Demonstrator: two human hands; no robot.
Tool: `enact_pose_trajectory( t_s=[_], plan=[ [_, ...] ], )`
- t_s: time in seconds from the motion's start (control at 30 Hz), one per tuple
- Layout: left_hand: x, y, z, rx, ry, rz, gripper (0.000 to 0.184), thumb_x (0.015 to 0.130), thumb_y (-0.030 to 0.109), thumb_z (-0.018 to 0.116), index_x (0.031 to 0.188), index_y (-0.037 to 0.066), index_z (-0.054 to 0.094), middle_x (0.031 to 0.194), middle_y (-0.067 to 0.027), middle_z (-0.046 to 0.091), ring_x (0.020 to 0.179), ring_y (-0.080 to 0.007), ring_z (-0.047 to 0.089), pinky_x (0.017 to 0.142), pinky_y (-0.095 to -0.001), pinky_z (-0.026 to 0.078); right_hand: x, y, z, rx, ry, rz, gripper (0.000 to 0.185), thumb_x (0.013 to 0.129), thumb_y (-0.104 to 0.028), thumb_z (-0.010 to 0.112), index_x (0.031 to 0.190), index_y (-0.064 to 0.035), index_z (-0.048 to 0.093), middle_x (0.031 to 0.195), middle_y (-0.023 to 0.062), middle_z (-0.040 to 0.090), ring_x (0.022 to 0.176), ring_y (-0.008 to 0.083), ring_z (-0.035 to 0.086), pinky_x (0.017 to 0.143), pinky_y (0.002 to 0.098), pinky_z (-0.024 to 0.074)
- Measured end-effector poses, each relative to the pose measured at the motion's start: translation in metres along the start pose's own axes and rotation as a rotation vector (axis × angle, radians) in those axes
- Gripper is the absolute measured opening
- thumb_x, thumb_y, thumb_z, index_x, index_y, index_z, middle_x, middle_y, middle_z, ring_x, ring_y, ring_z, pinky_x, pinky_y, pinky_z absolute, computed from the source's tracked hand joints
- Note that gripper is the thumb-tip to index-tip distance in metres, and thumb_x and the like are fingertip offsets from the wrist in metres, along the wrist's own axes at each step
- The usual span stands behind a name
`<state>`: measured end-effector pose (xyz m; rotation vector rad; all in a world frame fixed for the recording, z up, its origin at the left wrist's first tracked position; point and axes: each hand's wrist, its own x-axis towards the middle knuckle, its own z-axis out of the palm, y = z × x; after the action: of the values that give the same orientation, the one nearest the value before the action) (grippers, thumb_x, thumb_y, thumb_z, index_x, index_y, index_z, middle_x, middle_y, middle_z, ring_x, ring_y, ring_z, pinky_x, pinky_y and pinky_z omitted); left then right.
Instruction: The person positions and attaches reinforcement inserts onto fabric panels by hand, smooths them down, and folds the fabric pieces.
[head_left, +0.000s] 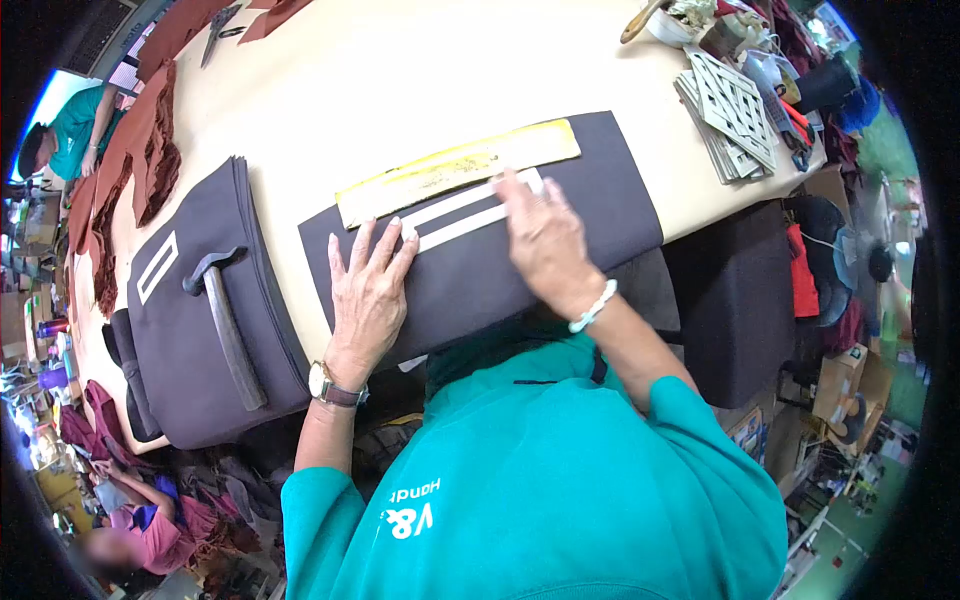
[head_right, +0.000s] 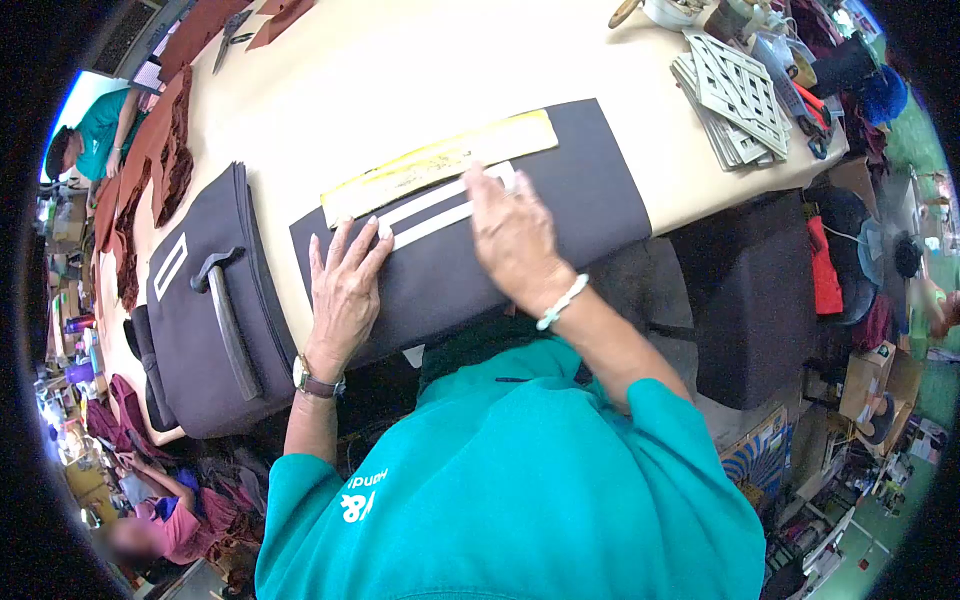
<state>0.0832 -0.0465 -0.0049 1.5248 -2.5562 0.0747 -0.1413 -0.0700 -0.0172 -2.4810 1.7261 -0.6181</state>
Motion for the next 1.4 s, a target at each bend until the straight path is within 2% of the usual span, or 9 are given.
enact_pose_trajectory(
  t_s=[0.2, 0.3, 0.47, 0.73, 0.83, 0.9, 1.1, 1.3, 1.4],
  plan=[
    [-0.002, -0.003, 0.001, -0.009, 0.012, 0.045, 0.041, 0.079, 0.002, 0.050, 0.119, 0.010, 0.055, 0.129, -0.0096, 0.049, 0.127, -0.0303, 0.038, 0.103, -0.0597, 0.024, 0.003, 0.028, -0.012, -0.053, 0.024, 0.178, 0.046, 0.084, -0.005, 0.043, 0.126, 0.0102, 0.039, 0.109, 0.0218, 0.060, 0.100, 0.0321, 0.060, 0.096, 0.0481, 0.0396],
    [0.000, -0.004, 0.004, 0.006, 0.038, 0.060, 0.042, 0.079, 0.002, 0.050, 0.119, 0.010, 0.055, 0.129, -0.0106, 0.049, 0.127, -0.0304, 0.038, 0.103, -0.0593, 0.024, 0.010, -0.004, -0.009, -0.218, 0.252, 0.027, 0.048, 0.082, -0.007, 0.046, 0.127, 0.0107, 0.041, 0.110, 0.0219, 0.060, 0.102, 0.0323, 0.059, 0.097, 0.0474, 0.0393],
    [-0.004, 0.002, 0.003, 0.102, -0.005, 0.062, 0.045, 0.078, 0.003, 0.050, 0.122, 0.007, 0.053, 0.128, -0.0120, 0.049, 0.131, -0.0294, 0.034, 0.105, -0.0584, 0.021, -0.016, -0.066, 0.030, 0.087, 0.030, -0.145, 0.048, 0.082, -0.010, 0.045, 0.126, 0.0101, 0.043, 0.122, 0.0208, 0.055, 0.115, 0.0262, 0.053, 0.099, 0.0508, 0.0350],
    [-0.020, 0.011, -0.007, 0.204, -0.082, -0.008, 0.047, 0.074, 0.001, 0.050, 0.121, 0.000, 0.053, 0.124, -0.0160, 0.050, 0.132, -0.0308, 0.031, 0.107, -0.0575, 0.018, -0.029, 0.044, -0.019, 0.056, 0.140, 0.138, 0.034, 0.091, -0.007, 0.042, 0.124, 0.0010, 0.049, 0.114, 0.0139, 0.061, 0.106, 0.0237, 0.058, 0.098, 0.0557, 0.0324],
    [-0.019, 0.008, -0.019, 0.081, -0.064, -0.125, 0.040, 0.079, 0.003, 0.050, 0.119, 0.000, 0.054, 0.124, -0.0172, 0.051, 0.130, -0.0331, 0.033, 0.106, -0.0551, 0.022, 0.001, 0.044, -0.052, -0.071, -0.166, 0.321, 0.035, 0.091, -0.013, 0.045, 0.122, 0.0017, 0.050, 0.107, 0.0130, 0.064, 0.099, 0.0236, 0.061, 0.098, 0.0568, 0.0315],
    [-0.023, 0.003, -0.020, -0.076, -0.057, -0.278, 0.038, 0.084, 0.006, 0.050, 0.122, 0.000, 0.052, 0.126, -0.0181, 0.050, 0.129, -0.0342, 0.034, 0.106, -0.0526, 0.024, 0.019, 0.042, -0.038, -0.221, 0.140, 0.102, 0.035, 0.086, -0.019, 0.050, 0.116, 0.0006, 0.056, 0.108, 0.0124, 0.062, 0.100, 0.0224, 0.059, 0.096, 0.0545, 0.0338],
    [-0.026, 0.012, -0.002, -0.133, 0.238, -0.707, 0.049, 0.091, 0.022, 0.051, 0.134, 0.003, 0.039, 0.137, -0.0276, 0.035, 0.130, -0.0400, 0.029, 0.105, -0.0483, 0.025, 0.058, 0.021, 0.020, 0.100, 0.078, -0.370, 0.029, 0.084, -0.029, 0.058, 0.110, -0.0150, 0.062, 0.114, 0.0137, 0.055, 0.110, 0.0272, 0.052, 0.097, 0.0470, 0.0353],
    [-0.032, 0.009, 0.013, -0.105, 0.182, -0.775, 0.046, 0.092, 0.027, 0.049, 0.134, 0.008, 0.043, 0.140, -0.0275, 0.030, 0.131, -0.0424, 0.025, 0.105, -0.0553, 0.022, 0.071, 0.125, -0.001, -0.110, 0.178, 0.058, 0.027, 0.085, -0.034, 0.055, 0.105, -0.0201, 0.067, 0.108, 0.0100, 0.057, 0.100, 0.0285, 0.051, 0.084, 0.0445, 0.0375],
    [-0.032, 0.013, 0.006, -0.120, 0.141, -0.737, 0.043, 0.092, 0.025, 0.048, 0.131, 0.005, 0.046, 0.139, -0.0241, 0.034, 0.130, -0.0413, 0.028, 0.104, -0.0569, 0.023, 0.068, 0.160, -0.008, -0.378, 0.322, 0.247, 0.037, 0.086, -0.034, 0.054, 0.109, -0.0058, 0.061, 0.113, 0.0160, 0.051, 0.104, 0.0311, 0.047, 0.089, 0.0453, 0.0348]
  ],
)
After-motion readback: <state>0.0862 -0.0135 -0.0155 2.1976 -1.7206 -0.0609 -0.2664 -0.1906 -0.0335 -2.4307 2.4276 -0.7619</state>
